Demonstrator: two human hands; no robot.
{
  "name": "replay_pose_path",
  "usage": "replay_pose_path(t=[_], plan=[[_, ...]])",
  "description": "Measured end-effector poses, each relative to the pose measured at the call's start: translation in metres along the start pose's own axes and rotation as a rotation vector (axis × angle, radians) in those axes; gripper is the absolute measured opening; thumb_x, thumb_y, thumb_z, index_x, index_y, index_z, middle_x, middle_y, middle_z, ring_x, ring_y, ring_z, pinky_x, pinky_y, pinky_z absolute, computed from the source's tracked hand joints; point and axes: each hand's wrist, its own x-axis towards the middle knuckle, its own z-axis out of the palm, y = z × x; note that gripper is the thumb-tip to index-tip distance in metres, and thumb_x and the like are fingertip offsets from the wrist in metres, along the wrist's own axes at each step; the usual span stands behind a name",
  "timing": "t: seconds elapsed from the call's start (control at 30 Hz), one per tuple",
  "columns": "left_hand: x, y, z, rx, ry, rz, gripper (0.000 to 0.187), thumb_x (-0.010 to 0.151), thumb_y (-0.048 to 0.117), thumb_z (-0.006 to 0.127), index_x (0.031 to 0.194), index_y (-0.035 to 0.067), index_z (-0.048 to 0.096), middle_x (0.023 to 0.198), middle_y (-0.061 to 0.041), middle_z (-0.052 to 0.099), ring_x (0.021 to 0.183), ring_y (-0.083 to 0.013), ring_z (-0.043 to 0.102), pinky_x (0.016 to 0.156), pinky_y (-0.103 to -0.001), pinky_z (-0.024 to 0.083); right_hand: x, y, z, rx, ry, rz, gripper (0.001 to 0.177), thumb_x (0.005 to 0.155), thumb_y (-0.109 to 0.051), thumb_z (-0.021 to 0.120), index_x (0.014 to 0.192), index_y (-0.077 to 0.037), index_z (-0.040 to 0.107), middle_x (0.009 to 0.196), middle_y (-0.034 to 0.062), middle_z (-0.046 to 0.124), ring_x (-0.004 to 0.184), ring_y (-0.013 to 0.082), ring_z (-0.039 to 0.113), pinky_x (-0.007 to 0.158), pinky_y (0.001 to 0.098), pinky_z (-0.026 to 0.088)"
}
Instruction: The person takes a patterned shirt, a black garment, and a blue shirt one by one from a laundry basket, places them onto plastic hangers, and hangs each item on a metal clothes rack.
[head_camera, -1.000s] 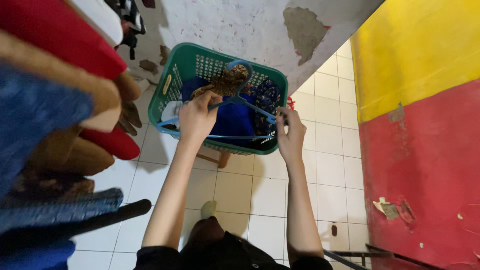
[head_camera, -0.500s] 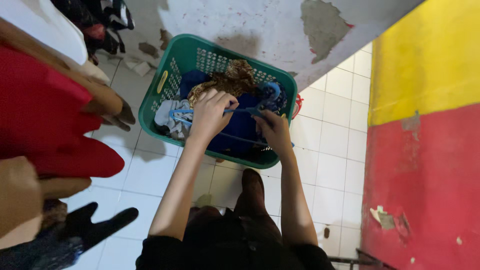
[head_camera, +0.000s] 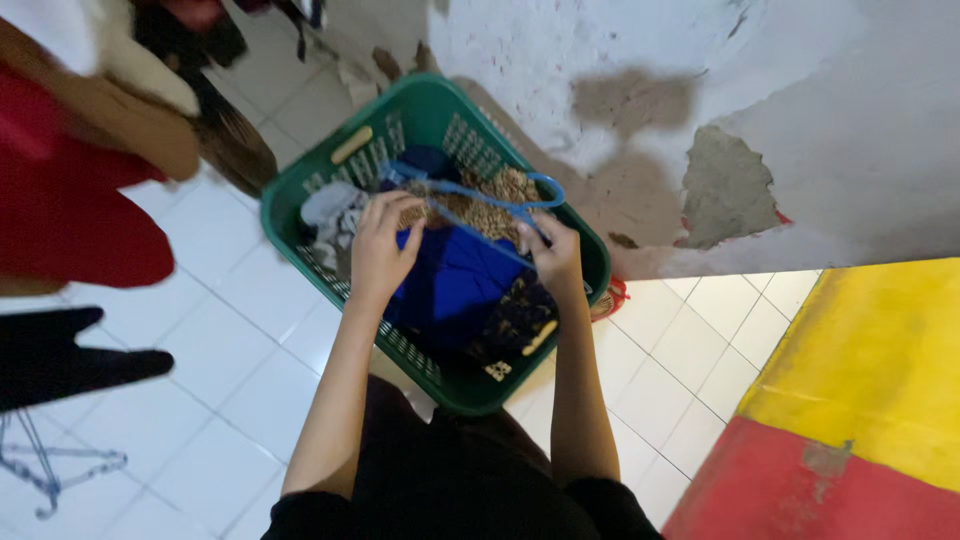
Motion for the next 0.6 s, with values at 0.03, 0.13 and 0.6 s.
replay_pose_path(t=[0.03, 0.13, 0.6], plan=[[-0.012, -0.007, 0.016, 0.018, -0.003, -0.065, 0.025, 0.091, 0.01, 0.072, 0.116, 0.005, 0.068, 0.12, -0.016, 0.065, 0.113, -0.0387, 0.061, 0.094, -0.045, 0.05, 0.001, 0.017, -0.004, 0.023, -0.007, 0.051, 0.015, 0.102, -0.01, 0.064, 0.105, 0.002, 0.074, 0.071, 0.002, 0.06, 0.067, 0.0089, 0.054, 0.064, 0.0248, 0.044], [-0.048, -0.034, 0.07, 0.139, -0.153, -0.188, 0.025, 0.09, 0.011, 0.075, 0.114, 0.009, 0.07, 0.116, -0.012, 0.066, 0.113, -0.0374, 0.06, 0.099, -0.045, 0.051, 0.008, 0.057, -0.011, 0.086, -0.022, 0.104, 0.017, 0.102, -0.011, 0.065, 0.109, 0.002, 0.073, 0.082, 0.0033, 0.067, 0.076, 0.0083, 0.059, 0.071, 0.0244, 0.047], [-0.204, -0.131, 0.212, 0.416, -0.724, -0.608, 0.055, 0.081, 0.028, 0.082, 0.132, 0.015, 0.065, 0.127, -0.008, 0.068, 0.127, -0.0327, 0.057, 0.104, -0.053, 0.046, -0.001, 0.158, -0.002, 0.084, -0.249, 0.221, 0.015, 0.102, -0.01, 0.07, 0.107, 0.002, 0.075, 0.084, 0.0015, 0.067, 0.079, 0.0083, 0.056, 0.072, 0.0257, 0.044]])
